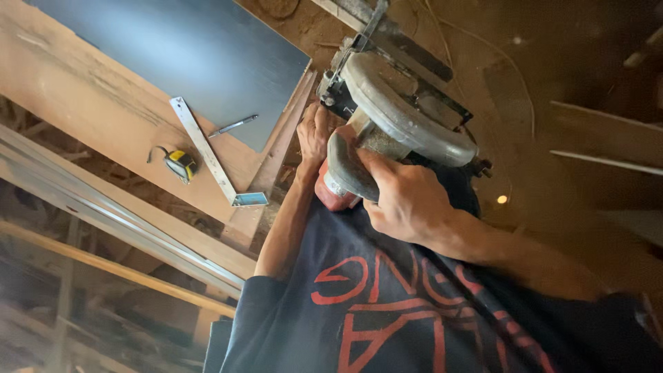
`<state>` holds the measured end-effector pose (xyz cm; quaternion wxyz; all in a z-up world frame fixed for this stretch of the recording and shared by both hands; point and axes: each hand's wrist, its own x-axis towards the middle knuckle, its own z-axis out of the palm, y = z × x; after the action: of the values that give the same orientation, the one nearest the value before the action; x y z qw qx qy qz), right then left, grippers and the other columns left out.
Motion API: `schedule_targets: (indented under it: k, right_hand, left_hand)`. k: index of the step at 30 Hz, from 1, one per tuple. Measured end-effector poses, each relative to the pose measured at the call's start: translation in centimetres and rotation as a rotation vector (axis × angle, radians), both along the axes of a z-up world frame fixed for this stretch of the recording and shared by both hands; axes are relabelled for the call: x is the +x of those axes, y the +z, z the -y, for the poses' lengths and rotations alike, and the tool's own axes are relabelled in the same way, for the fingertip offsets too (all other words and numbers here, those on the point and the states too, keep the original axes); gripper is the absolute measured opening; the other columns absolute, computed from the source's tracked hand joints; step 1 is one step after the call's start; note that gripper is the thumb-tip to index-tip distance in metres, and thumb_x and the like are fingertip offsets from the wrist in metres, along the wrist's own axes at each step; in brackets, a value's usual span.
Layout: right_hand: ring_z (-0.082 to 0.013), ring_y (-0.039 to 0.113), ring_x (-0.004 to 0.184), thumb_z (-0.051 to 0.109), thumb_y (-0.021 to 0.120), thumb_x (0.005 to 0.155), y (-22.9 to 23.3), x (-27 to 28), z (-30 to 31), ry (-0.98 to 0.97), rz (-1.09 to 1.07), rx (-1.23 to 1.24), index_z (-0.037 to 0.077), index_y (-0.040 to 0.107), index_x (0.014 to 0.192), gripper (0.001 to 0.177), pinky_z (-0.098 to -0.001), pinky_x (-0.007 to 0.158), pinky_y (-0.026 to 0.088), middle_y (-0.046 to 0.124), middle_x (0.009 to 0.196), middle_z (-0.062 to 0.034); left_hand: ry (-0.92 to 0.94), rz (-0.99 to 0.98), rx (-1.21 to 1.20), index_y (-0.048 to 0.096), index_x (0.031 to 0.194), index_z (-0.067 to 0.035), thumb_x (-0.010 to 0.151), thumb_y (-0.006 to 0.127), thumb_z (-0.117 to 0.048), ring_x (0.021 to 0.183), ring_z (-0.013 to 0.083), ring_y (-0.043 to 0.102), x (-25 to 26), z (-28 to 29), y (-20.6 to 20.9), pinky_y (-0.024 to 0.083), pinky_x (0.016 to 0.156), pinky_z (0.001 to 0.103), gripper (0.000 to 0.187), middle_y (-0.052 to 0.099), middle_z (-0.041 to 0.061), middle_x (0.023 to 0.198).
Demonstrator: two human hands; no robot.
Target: The person uses a circular saw to cut a long dark board into narrow strips. They measure and mark the board with a square and pencil, then make multiple straight cuts along marked lines. Cut strips are removed and stacked on the workbench.
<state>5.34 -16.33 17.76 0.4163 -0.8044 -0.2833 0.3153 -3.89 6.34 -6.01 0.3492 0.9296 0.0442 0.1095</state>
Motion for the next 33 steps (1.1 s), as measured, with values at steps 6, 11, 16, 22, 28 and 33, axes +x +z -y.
schedule_targets:
  k: [6, 11, 16, 22, 28, 33]
  right_hand:
    - [-0.0430, 0.072, 0.084, 0.010, 0.069, 0.078, -0.5, -0.4, -1.7, -0.048, -0.011, 0.017, -0.006, 0.054, 0.135, 0.060, -0.0487, 0.073, 0.058, 0.072, 0.105, -0.0267]
    - [-0.0430, 0.072, 0.083, 0.010, 0.069, 0.079, -0.8, -0.7, -2.9, -0.050, 0.000, 0.034, -0.009, 0.054, 0.134, 0.060, -0.0474, 0.073, 0.059, 0.070, 0.103, -0.0300]
    - [-0.0433, 0.072, 0.081, 0.010, 0.069, 0.080, -0.3, -0.5, -4.8, -0.047, 0.019, 0.036, -0.010, 0.057, 0.130, 0.055, -0.0472, 0.072, 0.059, 0.071, 0.101, -0.0305]
    - [-0.0443, 0.072, 0.079, 0.010, 0.070, 0.079, -0.5, 0.0, -6.6, -0.017, -0.027, 0.045, -0.009, 0.057, 0.131, 0.057, -0.0486, 0.070, 0.059, 0.071, 0.098, -0.0294]
    - [-0.0453, 0.071, 0.081, 0.009, 0.069, 0.078, 0.0, -1.8, -8.3, -0.034, -0.017, 0.067, 0.000, 0.058, 0.132, 0.055, -0.0522, 0.069, 0.057, 0.071, 0.093, -0.0268]
    - [-0.0451, 0.071, 0.079, 0.016, 0.071, 0.081, 1.4, -3.3, -10.4, 0.006, 0.004, -0.020, 0.009, 0.062, 0.132, 0.052, -0.0521, 0.067, 0.056, 0.069, 0.080, -0.0269]
  left_hand:
    - [0.420, -0.361, -0.432, 0.062, 0.083, 0.000, 0.099, 0.053, -0.021, 0.065, 0.0200, 0.065, 0.0, -1.0, -1.5, 0.053, 0.063, 0.037, 0.028, 0.066, 0.012, 0.070]
    - [0.585, -0.416, -0.527, 0.068, 0.075, 0.000, 0.093, 0.056, -0.028, 0.058, 0.0145, 0.056, -0.2, -1.9, -2.5, 0.048, 0.056, 0.038, 0.036, 0.066, 0.012, 0.063]
    - [0.487, -0.417, -0.344, 0.071, 0.082, -0.002, 0.100, 0.055, -0.027, 0.067, 0.0225, 0.065, -0.5, -3.3, -0.7, 0.053, 0.065, 0.040, 0.035, 0.068, 0.014, 0.074]
    - [0.017, -0.317, -0.023, 0.066, 0.107, -0.003, 0.104, 0.058, -0.021, 0.091, 0.0388, 0.069, -1.0, -7.3, 1.7, 0.055, 0.077, 0.046, 0.020, 0.067, 0.018, 0.107]
    - [-0.045, -0.276, -0.098, 0.063, 0.113, 0.002, 0.098, 0.062, -0.022, 0.093, 0.0430, 0.064, -3.7, -9.8, -0.8, 0.055, 0.077, 0.050, 0.028, 0.063, 0.023, 0.106]
    - [-0.040, -0.438, 0.281, 0.070, 0.092, -0.013, 0.092, 0.063, -0.026, 0.089, 0.0368, 0.066, -4.7, -9.5, -5.0, 0.053, 0.063, 0.051, 0.015, 0.067, 0.013, 0.095]
